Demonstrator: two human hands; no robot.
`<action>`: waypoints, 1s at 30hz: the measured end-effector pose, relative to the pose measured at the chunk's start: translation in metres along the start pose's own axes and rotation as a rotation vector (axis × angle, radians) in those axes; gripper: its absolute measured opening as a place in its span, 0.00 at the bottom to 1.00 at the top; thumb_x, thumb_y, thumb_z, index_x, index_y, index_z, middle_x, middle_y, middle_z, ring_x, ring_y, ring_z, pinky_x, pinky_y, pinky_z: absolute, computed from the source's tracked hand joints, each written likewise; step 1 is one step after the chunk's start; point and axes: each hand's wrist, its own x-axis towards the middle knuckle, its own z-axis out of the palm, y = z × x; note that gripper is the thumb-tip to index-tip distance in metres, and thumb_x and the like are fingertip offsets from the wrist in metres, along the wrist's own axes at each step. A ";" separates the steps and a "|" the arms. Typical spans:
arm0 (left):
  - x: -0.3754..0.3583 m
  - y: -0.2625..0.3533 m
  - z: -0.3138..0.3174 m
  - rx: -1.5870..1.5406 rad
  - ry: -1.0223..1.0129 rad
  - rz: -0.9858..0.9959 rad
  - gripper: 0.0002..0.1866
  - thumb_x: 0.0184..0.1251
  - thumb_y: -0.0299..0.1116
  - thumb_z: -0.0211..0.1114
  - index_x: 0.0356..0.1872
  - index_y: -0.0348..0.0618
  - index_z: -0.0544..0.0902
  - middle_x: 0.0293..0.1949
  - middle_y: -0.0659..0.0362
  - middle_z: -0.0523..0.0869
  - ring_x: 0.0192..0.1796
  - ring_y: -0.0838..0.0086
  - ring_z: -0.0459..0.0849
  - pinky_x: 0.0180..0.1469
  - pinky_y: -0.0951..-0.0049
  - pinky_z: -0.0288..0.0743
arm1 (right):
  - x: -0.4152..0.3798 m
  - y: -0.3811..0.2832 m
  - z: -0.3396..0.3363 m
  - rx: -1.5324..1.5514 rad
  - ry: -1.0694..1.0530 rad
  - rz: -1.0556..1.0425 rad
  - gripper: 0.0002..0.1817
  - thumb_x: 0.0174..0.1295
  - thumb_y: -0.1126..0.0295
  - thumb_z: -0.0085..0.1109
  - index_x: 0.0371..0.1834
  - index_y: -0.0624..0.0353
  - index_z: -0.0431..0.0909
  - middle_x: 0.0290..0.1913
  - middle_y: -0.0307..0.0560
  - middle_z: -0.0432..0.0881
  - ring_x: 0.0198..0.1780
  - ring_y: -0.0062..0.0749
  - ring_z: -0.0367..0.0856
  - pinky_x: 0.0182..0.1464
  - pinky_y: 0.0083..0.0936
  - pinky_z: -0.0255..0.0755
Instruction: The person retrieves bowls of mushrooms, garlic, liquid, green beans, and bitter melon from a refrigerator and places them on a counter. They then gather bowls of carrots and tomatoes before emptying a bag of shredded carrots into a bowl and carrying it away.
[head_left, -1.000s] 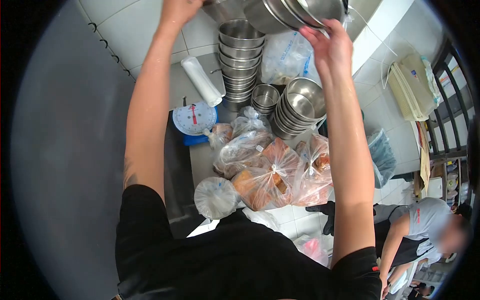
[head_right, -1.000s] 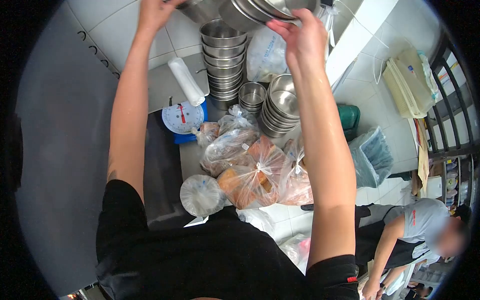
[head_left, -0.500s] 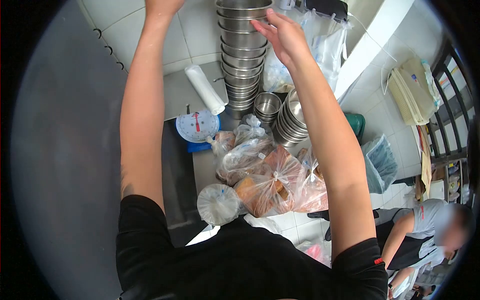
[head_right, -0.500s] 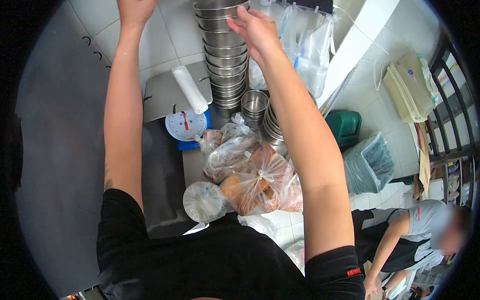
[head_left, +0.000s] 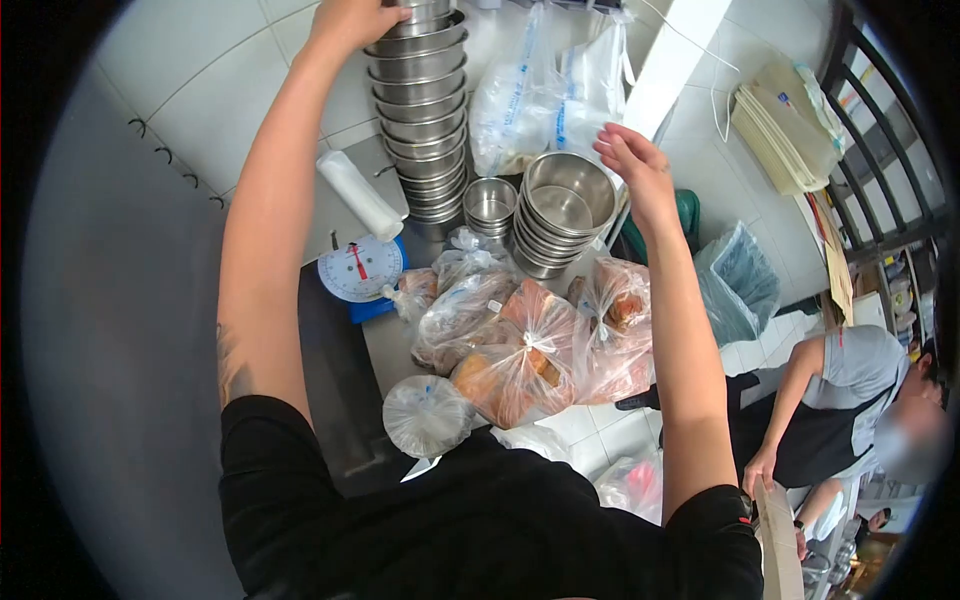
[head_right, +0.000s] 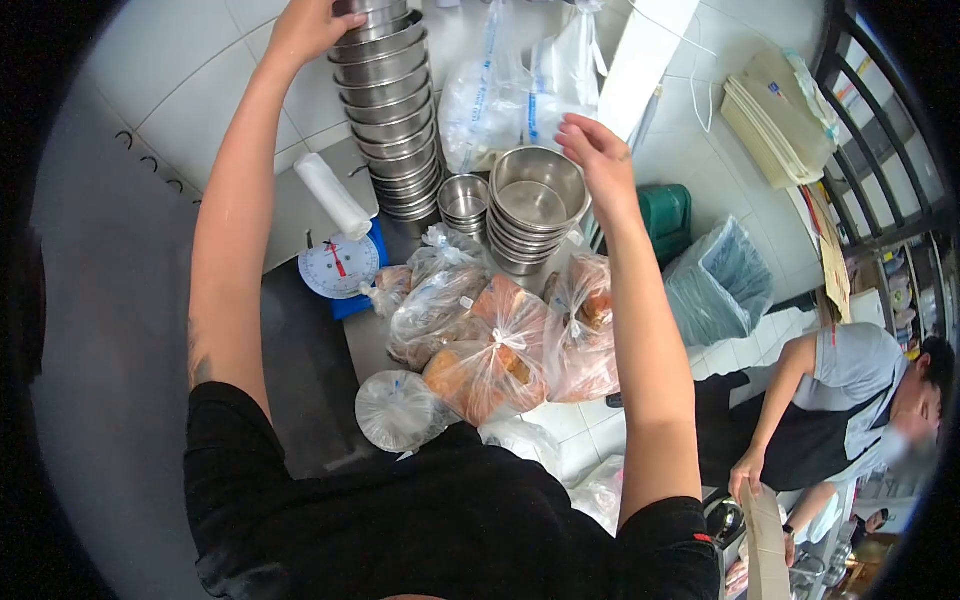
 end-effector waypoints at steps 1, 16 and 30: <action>-0.010 0.007 -0.001 0.034 0.015 -0.008 0.12 0.53 0.33 0.76 0.33 0.37 0.84 0.35 0.45 0.87 0.40 0.49 0.85 0.44 0.54 0.78 | -0.002 0.008 -0.018 -0.005 0.045 0.023 0.19 0.73 0.66 0.59 0.62 0.67 0.79 0.54 0.51 0.86 0.54 0.34 0.85 0.58 0.27 0.77; -0.242 0.089 0.254 -1.060 -0.439 -0.236 0.30 0.71 0.29 0.63 0.73 0.38 0.69 0.69 0.51 0.77 0.70 0.61 0.77 0.68 0.64 0.71 | -0.024 0.116 -0.063 -0.461 0.178 0.273 0.17 0.65 0.71 0.66 0.53 0.70 0.82 0.34 0.42 0.85 0.30 0.21 0.82 0.31 0.21 0.79; -0.270 0.131 0.247 -1.525 -0.347 -0.602 0.41 0.65 0.19 0.61 0.80 0.41 0.59 0.72 0.51 0.73 0.71 0.69 0.72 0.70 0.71 0.66 | -0.016 0.107 -0.051 -0.777 0.284 0.260 0.17 0.52 0.69 0.69 0.43 0.70 0.86 0.31 0.55 0.89 0.27 0.37 0.90 0.37 0.31 0.84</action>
